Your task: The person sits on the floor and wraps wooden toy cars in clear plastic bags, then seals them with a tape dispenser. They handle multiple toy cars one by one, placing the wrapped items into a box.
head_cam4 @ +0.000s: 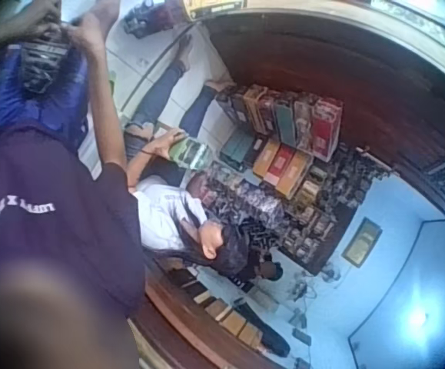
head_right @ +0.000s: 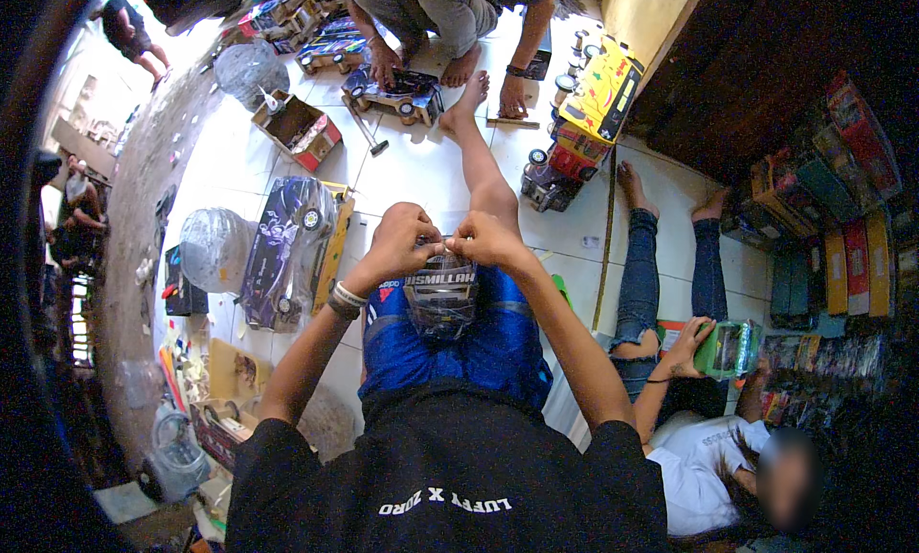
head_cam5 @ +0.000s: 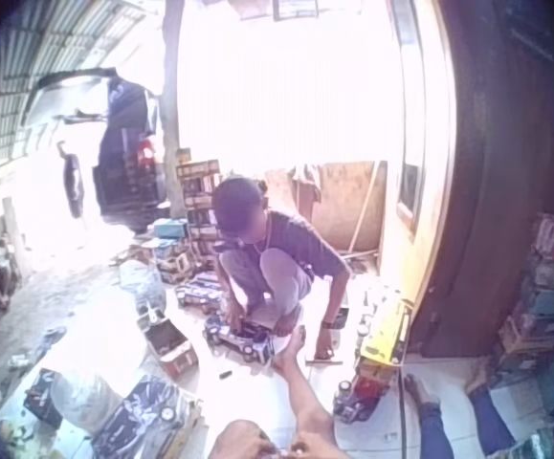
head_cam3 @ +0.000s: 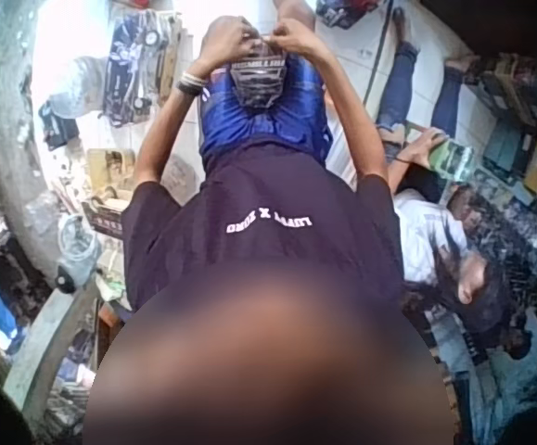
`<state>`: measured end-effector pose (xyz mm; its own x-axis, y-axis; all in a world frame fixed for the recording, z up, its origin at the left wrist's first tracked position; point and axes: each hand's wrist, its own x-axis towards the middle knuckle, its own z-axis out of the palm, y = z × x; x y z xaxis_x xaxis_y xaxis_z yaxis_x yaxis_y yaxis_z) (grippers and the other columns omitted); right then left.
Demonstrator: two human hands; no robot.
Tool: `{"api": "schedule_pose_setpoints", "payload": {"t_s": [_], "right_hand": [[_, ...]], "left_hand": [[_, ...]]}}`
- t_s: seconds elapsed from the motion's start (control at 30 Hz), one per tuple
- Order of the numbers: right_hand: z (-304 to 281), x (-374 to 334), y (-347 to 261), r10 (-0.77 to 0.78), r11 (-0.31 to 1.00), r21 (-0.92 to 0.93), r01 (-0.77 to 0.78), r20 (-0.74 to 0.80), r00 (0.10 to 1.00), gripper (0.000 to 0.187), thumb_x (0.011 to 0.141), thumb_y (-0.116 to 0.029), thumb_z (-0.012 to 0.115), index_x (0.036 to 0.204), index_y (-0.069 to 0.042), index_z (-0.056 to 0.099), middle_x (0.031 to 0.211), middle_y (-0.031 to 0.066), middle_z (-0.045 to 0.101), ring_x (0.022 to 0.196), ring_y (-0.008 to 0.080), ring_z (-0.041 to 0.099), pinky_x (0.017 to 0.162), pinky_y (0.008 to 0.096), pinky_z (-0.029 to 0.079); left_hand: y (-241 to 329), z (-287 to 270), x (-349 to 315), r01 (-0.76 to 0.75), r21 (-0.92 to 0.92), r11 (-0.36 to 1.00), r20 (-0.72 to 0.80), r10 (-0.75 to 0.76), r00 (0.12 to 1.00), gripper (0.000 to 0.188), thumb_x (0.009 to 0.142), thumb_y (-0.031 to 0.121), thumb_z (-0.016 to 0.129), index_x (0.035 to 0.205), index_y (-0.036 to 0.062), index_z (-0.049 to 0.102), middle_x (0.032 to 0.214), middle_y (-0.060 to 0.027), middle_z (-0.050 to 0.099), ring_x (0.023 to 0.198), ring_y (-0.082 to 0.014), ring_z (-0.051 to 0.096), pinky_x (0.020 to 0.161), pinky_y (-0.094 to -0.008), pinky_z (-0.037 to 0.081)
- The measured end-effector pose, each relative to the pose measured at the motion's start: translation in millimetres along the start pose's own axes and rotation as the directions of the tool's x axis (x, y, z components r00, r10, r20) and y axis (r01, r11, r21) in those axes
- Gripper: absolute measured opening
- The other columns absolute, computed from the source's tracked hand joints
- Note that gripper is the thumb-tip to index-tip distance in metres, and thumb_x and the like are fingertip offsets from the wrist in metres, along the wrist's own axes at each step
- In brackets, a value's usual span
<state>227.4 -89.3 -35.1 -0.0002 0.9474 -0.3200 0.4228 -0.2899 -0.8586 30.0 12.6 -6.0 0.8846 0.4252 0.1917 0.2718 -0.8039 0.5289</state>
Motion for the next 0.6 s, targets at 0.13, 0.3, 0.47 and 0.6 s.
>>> {"api": "schedule_pose_setpoints", "payload": {"t_s": [0.13, 0.3, 0.47, 0.6], "right_hand": [[12, -18, -6, -0.195, 0.977, -0.141, 0.157, -0.317, 0.928, 0.017, 0.088, -0.020, 0.080, 0.092, -0.004, 0.080, 0.092, 0.0147, 0.075, 0.086, 0.0297, 0.069, 0.079, 0.0429, 0.054], [15, -41, -8, -0.399, 0.915, -0.218, 0.340, -0.365, 0.841, 0.018, 0.082, -0.017, 0.087, 0.097, -0.009, 0.083, 0.100, 0.0121, 0.075, 0.098, 0.0323, 0.067, 0.087, 0.0434, 0.053], [16, -44, -8, -0.487, 0.871, -0.262, 0.416, -0.344, 0.803, 0.022, 0.079, -0.020, 0.090, 0.097, -0.009, 0.084, 0.103, 0.0079, 0.074, 0.100, 0.0310, 0.065, 0.088, 0.0430, 0.052], [21, -39, -5, -0.468, 0.878, -0.280, 0.389, -0.333, 0.818, 0.019, 0.081, -0.023, 0.088, 0.093, -0.009, 0.083, 0.108, 0.0057, 0.071, 0.105, 0.0296, 0.062, 0.089, 0.0429, 0.050]], "left_hand": [[-9, 2, -2, 0.042, -0.095, 0.995, -0.024, -0.045, 0.999, 0.016, 0.077, 0.025, 0.086, 0.084, 0.0107, 0.084, 0.081, -0.0112, 0.073, 0.081, -0.0290, 0.068, 0.079, -0.0422, 0.053], [-15, -7, 10, 0.344, -0.264, 0.901, 0.342, -0.246, 0.907, 0.016, 0.079, 0.020, 0.083, 0.090, 0.0079, 0.084, 0.087, -0.0089, 0.077, 0.080, -0.0256, 0.070, 0.073, -0.0382, 0.055], [-13, -12, 18, 0.600, -0.280, 0.750, 0.577, -0.368, 0.729, 0.017, 0.085, 0.020, 0.083, 0.093, 0.0049, 0.083, 0.085, -0.0028, 0.076, 0.079, -0.0133, 0.068, 0.068, -0.0318, 0.052], [-19, -9, 21, 0.625, -0.356, 0.694, 0.606, -0.338, 0.720, 0.012, 0.086, 0.016, 0.083, 0.092, 0.0056, 0.082, 0.081, -0.0015, 0.074, 0.077, -0.0129, 0.066, 0.068, -0.0309, 0.051]]}}
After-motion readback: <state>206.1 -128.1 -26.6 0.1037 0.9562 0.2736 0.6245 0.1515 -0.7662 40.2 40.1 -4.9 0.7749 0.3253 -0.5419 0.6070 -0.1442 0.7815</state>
